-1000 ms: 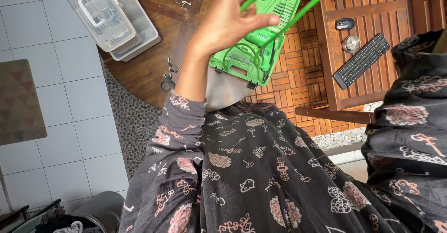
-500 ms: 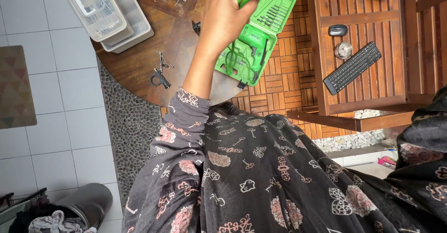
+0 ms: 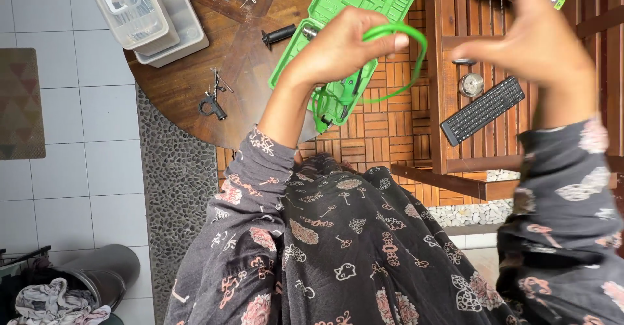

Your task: The person organizes tools and hardware on a round wooden table. They place a small compartmentalized box into a larger plastic container, close it, and then open a green drill kit. They remove the drill and several drill bits, place them on the table, and then coil the drill's power cord before placing the drill back in the kit.

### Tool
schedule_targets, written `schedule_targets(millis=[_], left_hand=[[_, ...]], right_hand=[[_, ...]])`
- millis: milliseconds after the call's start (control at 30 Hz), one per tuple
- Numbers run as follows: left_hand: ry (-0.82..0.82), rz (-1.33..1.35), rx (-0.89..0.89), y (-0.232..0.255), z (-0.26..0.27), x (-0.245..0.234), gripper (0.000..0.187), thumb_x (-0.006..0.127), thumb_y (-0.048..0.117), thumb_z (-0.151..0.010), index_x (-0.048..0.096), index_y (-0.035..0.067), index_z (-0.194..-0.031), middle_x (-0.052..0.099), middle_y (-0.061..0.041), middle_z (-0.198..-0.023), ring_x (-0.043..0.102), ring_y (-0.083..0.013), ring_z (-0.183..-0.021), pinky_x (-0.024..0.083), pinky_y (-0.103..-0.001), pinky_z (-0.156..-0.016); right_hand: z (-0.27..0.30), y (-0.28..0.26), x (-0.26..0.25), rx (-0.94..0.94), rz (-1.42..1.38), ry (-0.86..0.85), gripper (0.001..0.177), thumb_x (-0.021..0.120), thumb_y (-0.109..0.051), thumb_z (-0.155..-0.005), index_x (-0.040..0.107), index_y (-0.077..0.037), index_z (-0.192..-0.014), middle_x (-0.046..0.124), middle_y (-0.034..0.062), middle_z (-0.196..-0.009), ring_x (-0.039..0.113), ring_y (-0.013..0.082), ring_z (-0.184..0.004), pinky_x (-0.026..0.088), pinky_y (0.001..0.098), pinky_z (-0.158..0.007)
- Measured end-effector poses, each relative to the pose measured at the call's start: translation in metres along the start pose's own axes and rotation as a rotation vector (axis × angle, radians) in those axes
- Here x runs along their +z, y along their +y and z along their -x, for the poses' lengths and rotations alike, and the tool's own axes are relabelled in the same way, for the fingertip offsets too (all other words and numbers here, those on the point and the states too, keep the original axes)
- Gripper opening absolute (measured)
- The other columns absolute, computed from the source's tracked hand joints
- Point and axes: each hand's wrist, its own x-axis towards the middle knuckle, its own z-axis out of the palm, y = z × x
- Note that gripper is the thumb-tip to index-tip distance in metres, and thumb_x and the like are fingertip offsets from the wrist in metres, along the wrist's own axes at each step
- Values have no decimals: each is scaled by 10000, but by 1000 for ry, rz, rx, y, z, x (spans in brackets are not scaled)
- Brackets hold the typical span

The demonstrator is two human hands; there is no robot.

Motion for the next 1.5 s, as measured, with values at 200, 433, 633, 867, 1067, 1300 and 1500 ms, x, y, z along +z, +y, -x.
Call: schedule_targets(millis=[200,433,633,867,1067,1300,1500], left_hand=[[38,50,-165,2,4,-7,128,756,144,-897,692,36,-924,695,33,-765,640,-42,-731,508,-276,-618],[458,-616,-49,-37,40,-26,163,744,11,-747,680,47,-893,662,-98,-704,657,-269,-692,490,-392,-614],[445,-58,-164,-74,28,-19,107,683,91,-923,704,58,-1022,696,-103,-782,672,-309,-639,546,-397,-599],[246,-492,-150,-84,19,-2,230,758,311,-978,787,106,-1077,713,-166,-835,663,-331,-735,512,-433,-693],[272,-255,-130,-115,18,37,288,768,312,-905,749,86,-1083,728,-127,-963,689,-315,-904,527,-433,-803],[439,-455,-165,-147,27,48,212,623,264,-986,788,138,-1033,742,-115,-890,658,-329,-841,456,-464,-1022],[206,-146,-524,-142,22,30,399,571,499,-968,779,160,-990,688,-75,-659,652,-160,-654,516,-371,-810]], right_hand=[[-12,-14,110,135,-380,-30,317,804,-121,-1000,663,-37,-1271,682,55,-1109,609,84,-1024,513,260,-866],[-5,-8,59,39,-333,48,108,759,-101,-1105,749,7,-1100,673,-27,-878,563,20,-772,425,191,-668],[-5,16,50,138,-472,140,145,742,-121,-1121,723,21,-1098,592,-24,-766,494,18,-646,368,180,-569],[-6,-23,20,212,-432,173,151,738,-136,-1101,705,5,-1059,616,-25,-771,521,31,-609,388,202,-539],[-27,-82,3,243,-243,-19,169,715,-162,-1036,702,4,-1005,605,-49,-722,544,14,-607,398,195,-509],[-47,-97,-11,204,65,-174,180,714,-172,-1042,749,3,-1015,529,51,-607,446,90,-516,324,258,-434],[-41,-74,12,157,-303,129,182,759,-177,-996,712,-11,-1053,631,-31,-815,516,34,-663,401,195,-582]])
